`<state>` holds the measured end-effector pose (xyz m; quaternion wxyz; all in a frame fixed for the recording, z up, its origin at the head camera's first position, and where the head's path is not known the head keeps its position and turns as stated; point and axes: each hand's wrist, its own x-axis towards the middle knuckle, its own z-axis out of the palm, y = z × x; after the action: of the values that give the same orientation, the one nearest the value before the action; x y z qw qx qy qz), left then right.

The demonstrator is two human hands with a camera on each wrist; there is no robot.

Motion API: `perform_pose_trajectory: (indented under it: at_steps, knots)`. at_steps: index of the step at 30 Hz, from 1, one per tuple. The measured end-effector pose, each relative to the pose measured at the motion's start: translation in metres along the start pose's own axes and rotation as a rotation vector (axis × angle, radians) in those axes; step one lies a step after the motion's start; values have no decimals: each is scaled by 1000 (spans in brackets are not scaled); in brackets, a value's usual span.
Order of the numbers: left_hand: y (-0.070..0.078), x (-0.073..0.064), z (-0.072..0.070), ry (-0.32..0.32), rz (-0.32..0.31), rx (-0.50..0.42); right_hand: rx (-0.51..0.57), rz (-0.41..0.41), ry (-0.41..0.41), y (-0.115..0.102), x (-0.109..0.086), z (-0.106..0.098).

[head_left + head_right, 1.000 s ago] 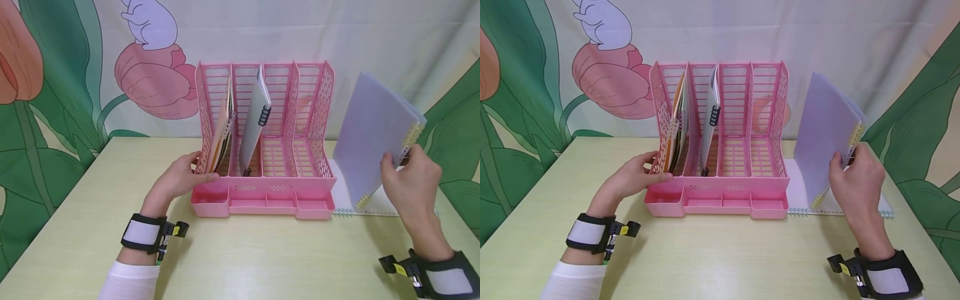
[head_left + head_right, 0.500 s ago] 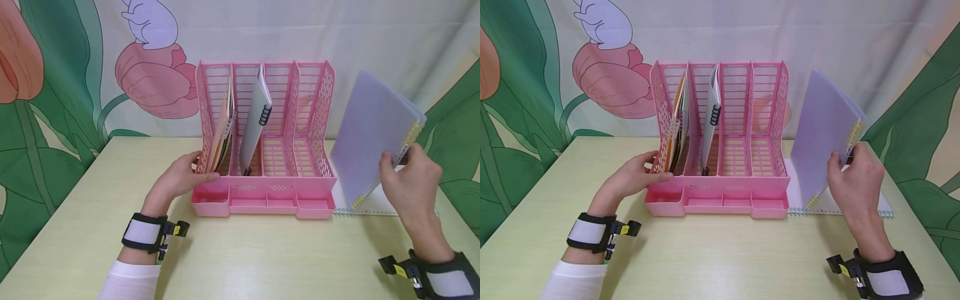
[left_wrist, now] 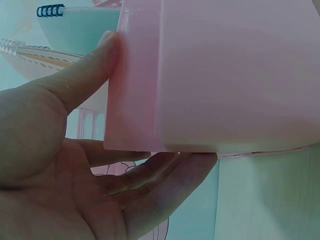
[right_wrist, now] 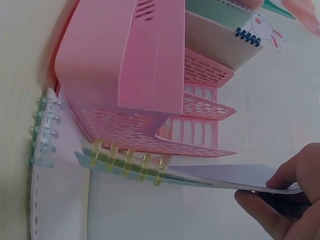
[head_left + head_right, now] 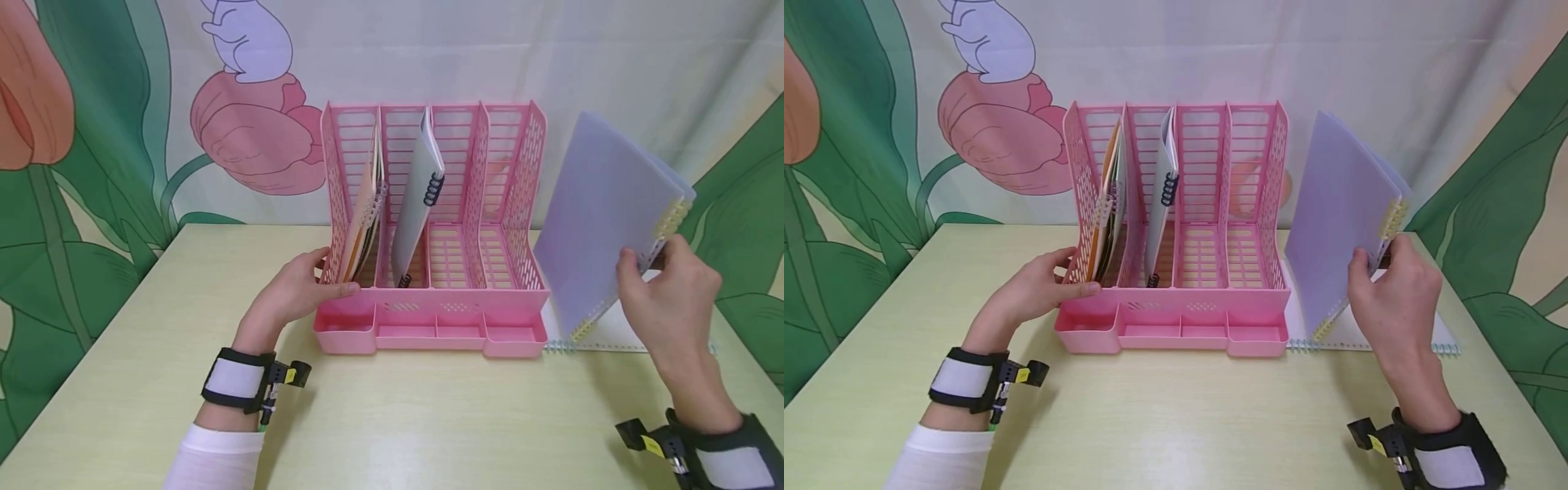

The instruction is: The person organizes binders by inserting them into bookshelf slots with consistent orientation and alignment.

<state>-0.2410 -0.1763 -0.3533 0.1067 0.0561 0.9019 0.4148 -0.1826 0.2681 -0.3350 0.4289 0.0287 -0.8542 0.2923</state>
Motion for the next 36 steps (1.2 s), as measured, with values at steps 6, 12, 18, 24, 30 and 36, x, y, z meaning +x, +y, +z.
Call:
perform_pose_trajectory:
  at_steps: [6,12,18,24,30,36]
  knots:
    - [-1,-1,-1,2,-2,-5,10,12,-14,-7,-1,-1]
    - [-1,-1,-1,7,-2,-13,33,-6,-11,-12,-2,-1]
    - [0,-1,0,5,-8,-22,48,-6,-3,-16,-1,-3]
    - [0,-1,-1,4,-7,-13,47,-49,5,-21,1,-5]
    - [1,-1,-1,5,-3,-5,35,-87,29,-24,3,-6]
    - [1,-1,0,3,-12,-4,41,-100,53,-25,6,-8]
